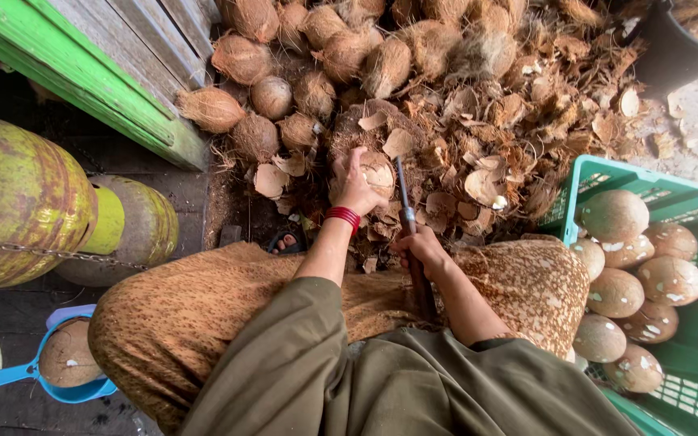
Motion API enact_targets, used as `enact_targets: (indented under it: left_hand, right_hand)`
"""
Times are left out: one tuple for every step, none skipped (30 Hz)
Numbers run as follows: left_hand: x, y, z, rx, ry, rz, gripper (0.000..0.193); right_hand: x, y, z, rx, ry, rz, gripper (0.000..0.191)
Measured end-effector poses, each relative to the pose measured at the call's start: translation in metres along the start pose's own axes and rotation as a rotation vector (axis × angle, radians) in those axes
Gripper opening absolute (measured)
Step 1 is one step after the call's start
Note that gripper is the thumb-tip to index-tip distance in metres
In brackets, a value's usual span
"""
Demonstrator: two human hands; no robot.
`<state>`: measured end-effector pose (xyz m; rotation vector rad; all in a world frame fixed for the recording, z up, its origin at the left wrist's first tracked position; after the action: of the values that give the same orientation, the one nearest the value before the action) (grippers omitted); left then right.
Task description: The person sits on a low seat and husks coconuts one at a time, holding each coconut against a wooden block and striking the husk with a machete to strip it off. Dehusked coconuts are placed into a green plastic crate beside them, and discarded husks pile on the ground.
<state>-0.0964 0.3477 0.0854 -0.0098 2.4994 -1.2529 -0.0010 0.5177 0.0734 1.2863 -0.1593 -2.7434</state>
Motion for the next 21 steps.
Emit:
enact_targets:
  left_hand:
    - [-0.002, -0.001, 0.000, 0.012, 0.015, 0.003, 0.126]
    - [-0.003, -0.002, 0.002, 0.025, 0.031, 0.006, 0.127]
    - [-0.004, -0.002, 0.004, 0.038, 0.048, 0.006, 0.128]
    - [-0.004, -0.002, 0.005, 0.036, 0.032, 0.023, 0.127]
    - [-0.003, -0.001, 0.006, 0.031, 0.012, 0.040, 0.125]
    - [-0.001, 0.000, 0.007, 0.026, -0.017, 0.064, 0.124]
    - [-0.001, 0.000, 0.006, 0.059, -0.016, 0.043, 0.124]
    - [0.002, 0.000, 0.002, 0.091, -0.001, 0.015, 0.125]
    - [0.004, 0.000, -0.003, 0.120, 0.022, -0.024, 0.126]
    - [0.005, 0.000, -0.005, 0.120, 0.013, -0.015, 0.125]
    - [0.005, 0.000, -0.007, 0.121, 0.001, -0.004, 0.124]
    - [0.005, 0.000, -0.007, 0.123, -0.014, 0.014, 0.123]
    - [0.006, -0.001, -0.006, 0.095, -0.024, 0.014, 0.122]
    - [0.006, -0.001, -0.004, 0.066, -0.036, 0.017, 0.121]
    - [0.007, 0.000, 0.000, 0.041, -0.050, 0.025, 0.120]
    - [0.007, 0.001, 0.005, 0.026, -0.036, 0.040, 0.121]
    - [0.010, 0.002, 0.009, -0.003, -0.017, 0.039, 0.122]
    - [0.014, 0.003, 0.012, -0.035, -0.003, 0.038, 0.123]
    - [0.018, 0.005, 0.013, -0.043, 0.038, 0.002, 0.124]
    - [0.021, 0.007, 0.012, -0.049, 0.073, -0.024, 0.127]
    - [0.022, 0.010, 0.012, -0.048, 0.103, -0.045, 0.129]
  right_hand:
    - [-0.005, 0.002, 0.005, -0.064, -0.045, -0.026, 0.014]
    - [-0.012, 0.003, 0.009, -0.128, -0.091, -0.052, 0.014]
    - [-0.019, 0.005, 0.014, -0.192, -0.138, -0.077, 0.013]
    - [-0.027, 0.005, 0.021, -0.221, -0.255, -0.091, 0.013]
    - [-0.035, 0.005, 0.026, -0.255, -0.368, -0.103, 0.013]
    - [-0.041, 0.005, 0.029, -0.290, -0.472, -0.109, 0.014]
    - [-0.046, 0.006, 0.032, -0.305, -0.606, -0.119, 0.013]
    - [-0.049, 0.008, 0.033, -0.318, -0.753, -0.134, 0.013]
    - [-0.050, 0.009, 0.033, -0.333, -0.915, -0.151, 0.013]
    - [-0.046, 0.011, 0.031, -0.325, -0.936, -0.179, 0.011]
    - [-0.041, 0.015, 0.027, -0.317, -0.954, -0.206, 0.010]
    - [-0.035, 0.017, 0.024, -0.308, -0.964, -0.233, 0.011]
    - [-0.023, 0.017, 0.019, -0.260, -0.645, -0.216, 0.010]
    - [-0.015, 0.016, 0.012, -0.210, -0.323, -0.198, 0.010]
    - [-0.010, 0.013, 0.007, -0.153, 0.005, -0.178, 0.011]
    - [-0.009, 0.009, 0.009, -0.178, -0.061, -0.209, 0.012]
    - [-0.010, 0.003, 0.013, -0.216, -0.143, -0.242, 0.013]
    - [-0.012, -0.003, 0.018, -0.257, -0.223, -0.272, 0.013]
    - [-0.016, -0.006, 0.023, -0.205, -0.343, -0.242, 0.013]
    - [-0.021, -0.010, 0.026, -0.151, -0.450, -0.213, 0.014]
    - [-0.025, -0.010, 0.028, -0.090, -0.549, -0.179, 0.014]
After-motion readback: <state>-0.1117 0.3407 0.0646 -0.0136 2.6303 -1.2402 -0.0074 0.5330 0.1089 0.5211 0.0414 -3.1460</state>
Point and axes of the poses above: each hand's wrist, its own x-axis towards the middle knuckle, its own y-axis out of the palm, z = x × y, the point moved 2 cm from there along x, towards the middle knuckle, and after that the axes turned 7 degrees about x, right-handed, at the moved point
